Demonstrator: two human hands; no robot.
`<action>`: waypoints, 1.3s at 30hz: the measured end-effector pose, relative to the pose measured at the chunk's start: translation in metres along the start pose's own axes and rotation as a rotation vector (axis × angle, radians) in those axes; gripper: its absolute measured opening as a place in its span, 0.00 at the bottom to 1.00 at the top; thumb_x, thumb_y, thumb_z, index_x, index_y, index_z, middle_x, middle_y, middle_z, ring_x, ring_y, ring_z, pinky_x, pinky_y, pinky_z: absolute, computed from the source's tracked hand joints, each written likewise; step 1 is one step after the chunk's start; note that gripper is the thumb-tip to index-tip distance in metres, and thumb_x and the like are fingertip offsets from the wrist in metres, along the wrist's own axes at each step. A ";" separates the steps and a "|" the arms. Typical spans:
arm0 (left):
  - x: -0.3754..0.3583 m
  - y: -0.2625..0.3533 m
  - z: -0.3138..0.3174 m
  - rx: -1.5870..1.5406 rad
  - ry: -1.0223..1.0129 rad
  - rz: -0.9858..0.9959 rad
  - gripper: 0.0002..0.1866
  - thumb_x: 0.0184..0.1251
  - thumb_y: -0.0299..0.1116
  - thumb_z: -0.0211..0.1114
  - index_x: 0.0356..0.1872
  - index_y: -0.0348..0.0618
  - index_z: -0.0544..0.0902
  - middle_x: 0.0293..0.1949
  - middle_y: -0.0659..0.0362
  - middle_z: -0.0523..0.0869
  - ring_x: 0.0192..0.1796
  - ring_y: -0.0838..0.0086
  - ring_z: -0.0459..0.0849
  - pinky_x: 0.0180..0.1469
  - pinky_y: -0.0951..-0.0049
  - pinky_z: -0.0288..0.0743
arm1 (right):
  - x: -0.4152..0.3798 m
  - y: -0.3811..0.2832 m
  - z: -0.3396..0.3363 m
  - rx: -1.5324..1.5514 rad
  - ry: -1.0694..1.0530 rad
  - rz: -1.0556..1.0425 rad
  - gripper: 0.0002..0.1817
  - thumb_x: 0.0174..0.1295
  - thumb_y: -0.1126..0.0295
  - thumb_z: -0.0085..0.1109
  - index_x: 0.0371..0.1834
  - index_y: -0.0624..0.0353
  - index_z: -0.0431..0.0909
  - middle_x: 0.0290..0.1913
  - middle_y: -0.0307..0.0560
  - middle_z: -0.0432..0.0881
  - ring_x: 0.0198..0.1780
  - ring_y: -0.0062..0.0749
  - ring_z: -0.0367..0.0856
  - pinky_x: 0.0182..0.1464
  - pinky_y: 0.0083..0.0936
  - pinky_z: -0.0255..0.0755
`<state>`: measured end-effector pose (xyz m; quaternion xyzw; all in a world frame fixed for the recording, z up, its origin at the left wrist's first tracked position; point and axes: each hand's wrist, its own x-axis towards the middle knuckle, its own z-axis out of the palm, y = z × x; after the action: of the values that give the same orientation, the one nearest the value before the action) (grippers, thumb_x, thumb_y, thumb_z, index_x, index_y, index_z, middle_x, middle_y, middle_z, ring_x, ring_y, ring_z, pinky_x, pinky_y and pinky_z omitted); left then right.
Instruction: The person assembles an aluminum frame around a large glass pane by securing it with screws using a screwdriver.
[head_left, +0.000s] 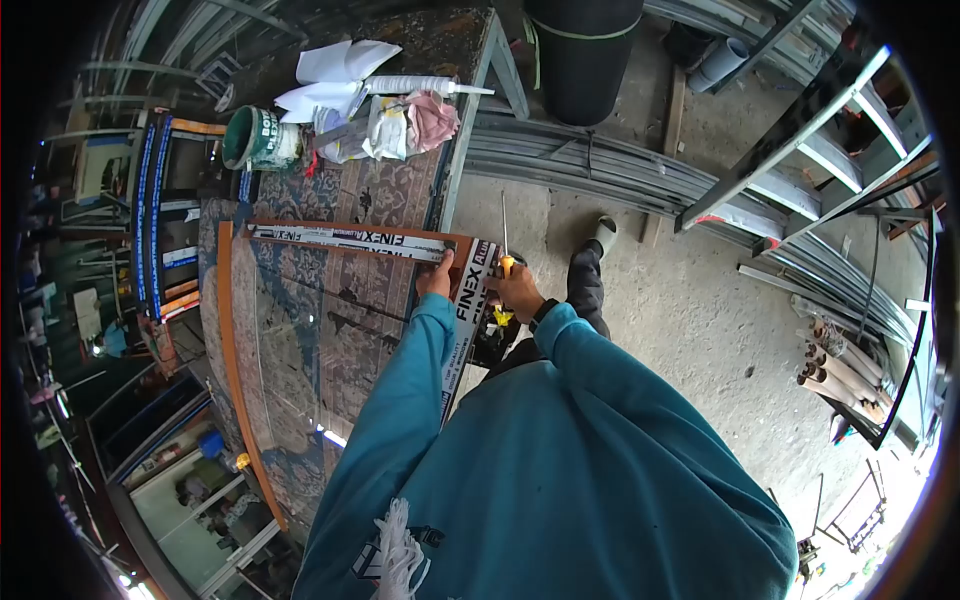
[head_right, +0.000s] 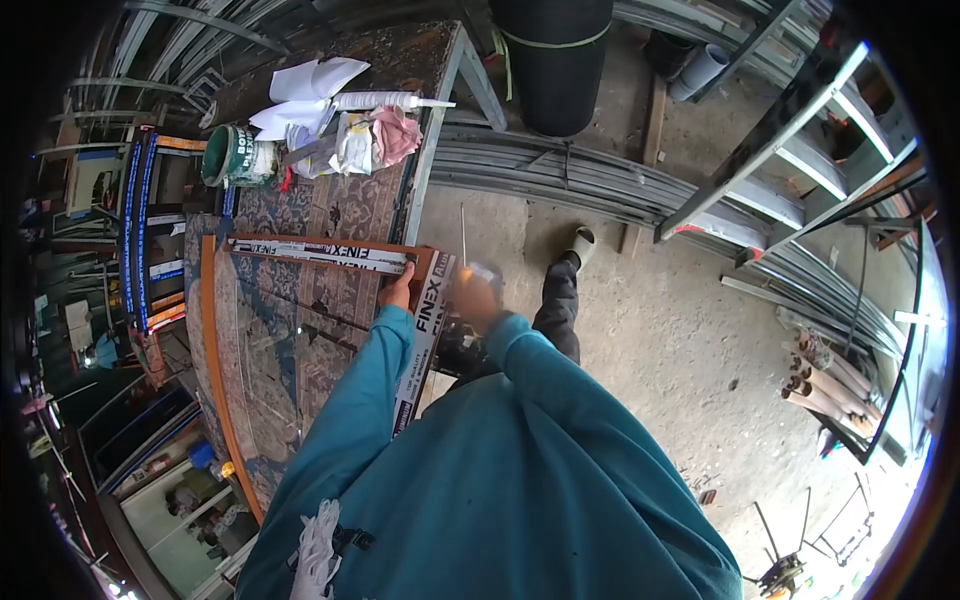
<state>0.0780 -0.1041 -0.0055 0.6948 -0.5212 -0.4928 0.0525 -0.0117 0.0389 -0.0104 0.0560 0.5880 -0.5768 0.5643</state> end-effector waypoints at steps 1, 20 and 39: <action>0.007 -0.003 0.000 -0.008 -0.003 0.000 0.33 0.56 0.51 0.75 0.52 0.29 0.83 0.59 0.47 0.80 0.59 0.60 0.77 0.59 0.59 0.69 | 0.005 0.001 -0.002 0.034 -0.012 -0.021 0.12 0.59 0.77 0.65 0.45 0.68 0.77 0.39 0.49 0.85 0.35 0.31 0.86 0.37 0.24 0.85; -0.035 -0.005 -0.050 -0.833 -0.780 0.279 0.25 0.59 0.24 0.58 0.60 0.31 0.71 0.55 0.49 0.81 0.49 0.65 0.86 0.51 0.66 0.85 | -0.088 -0.051 0.011 -0.249 -0.268 -0.145 0.12 0.57 0.70 0.66 0.38 0.67 0.79 0.30 0.44 0.83 0.26 0.26 0.80 0.27 0.22 0.72; -0.061 0.004 -0.048 -1.311 -1.204 0.210 0.30 0.51 0.18 0.52 0.60 0.47 0.65 0.53 0.55 0.71 0.65 0.58 0.70 0.67 0.51 0.72 | -0.132 -0.064 0.019 -0.091 -0.376 -0.160 0.15 0.57 0.78 0.65 0.46 0.67 0.76 0.42 0.45 0.85 0.38 0.27 0.84 0.41 0.22 0.80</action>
<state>0.1129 -0.0796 0.0602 0.0977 -0.1350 -0.9653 0.2012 0.0008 0.0814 0.1306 -0.1250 0.5001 -0.5930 0.6186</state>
